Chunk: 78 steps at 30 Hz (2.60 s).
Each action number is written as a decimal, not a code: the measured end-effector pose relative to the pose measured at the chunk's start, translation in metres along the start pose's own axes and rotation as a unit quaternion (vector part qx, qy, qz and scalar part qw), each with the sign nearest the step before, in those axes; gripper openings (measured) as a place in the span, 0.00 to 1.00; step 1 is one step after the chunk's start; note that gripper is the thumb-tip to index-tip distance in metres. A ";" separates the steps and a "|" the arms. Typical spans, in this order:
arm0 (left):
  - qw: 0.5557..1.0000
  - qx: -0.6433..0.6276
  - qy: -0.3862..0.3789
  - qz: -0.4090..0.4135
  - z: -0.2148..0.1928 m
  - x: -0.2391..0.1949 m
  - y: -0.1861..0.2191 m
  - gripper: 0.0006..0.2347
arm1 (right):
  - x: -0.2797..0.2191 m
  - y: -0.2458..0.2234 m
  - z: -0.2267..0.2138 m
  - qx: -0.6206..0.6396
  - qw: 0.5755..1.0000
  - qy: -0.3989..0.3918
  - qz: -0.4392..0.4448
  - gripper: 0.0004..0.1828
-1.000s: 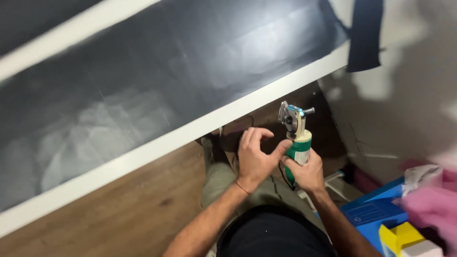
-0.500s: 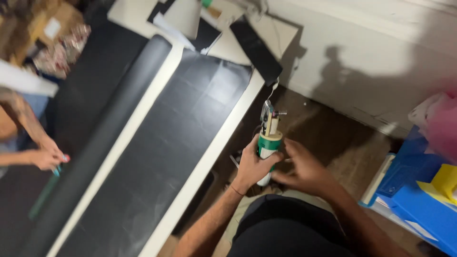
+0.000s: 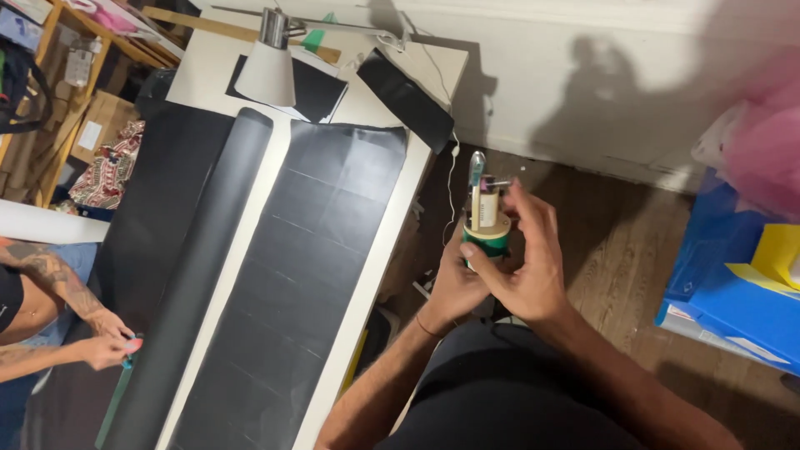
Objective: Cutting large sheets of black leather using an electric rotary cutter on a workshop table
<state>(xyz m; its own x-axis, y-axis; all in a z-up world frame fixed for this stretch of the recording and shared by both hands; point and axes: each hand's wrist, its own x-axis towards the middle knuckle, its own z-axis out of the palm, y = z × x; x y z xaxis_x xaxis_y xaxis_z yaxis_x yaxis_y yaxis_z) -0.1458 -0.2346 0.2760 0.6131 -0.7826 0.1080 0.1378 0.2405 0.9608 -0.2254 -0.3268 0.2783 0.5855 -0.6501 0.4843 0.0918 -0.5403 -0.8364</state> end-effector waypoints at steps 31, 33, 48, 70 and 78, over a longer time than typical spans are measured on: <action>0.869 0.461 0.150 0.102 0.018 -0.007 -0.024 0.26 | -0.027 0.076 -0.005 0.360 0.885 0.221 0.197 0.38; 0.889 0.436 0.134 0.036 0.013 0.004 -0.034 0.27 | -0.018 0.074 -0.002 0.338 0.907 0.218 0.124 0.39; 0.813 0.481 0.209 0.253 0.015 0.016 -0.023 0.18 | -0.012 0.057 -0.014 0.273 0.932 0.228 -0.061 0.38; 0.930 0.349 0.089 0.074 0.038 0.029 -0.072 0.20 | -0.022 0.090 -0.035 0.239 0.929 0.257 0.115 0.57; 0.911 0.388 0.029 -0.134 0.053 0.035 -0.070 0.24 | -0.027 0.096 -0.025 0.285 0.899 0.268 0.195 0.71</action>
<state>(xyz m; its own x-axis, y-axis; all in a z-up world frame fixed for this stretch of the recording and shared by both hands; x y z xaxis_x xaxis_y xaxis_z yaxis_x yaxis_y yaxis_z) -0.1753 -0.3092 0.2260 0.6809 -0.7170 -0.1491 -0.2902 -0.4511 0.8440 -0.2528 -0.3746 0.1908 0.2033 -0.9777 0.0525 0.4509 0.0458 -0.8914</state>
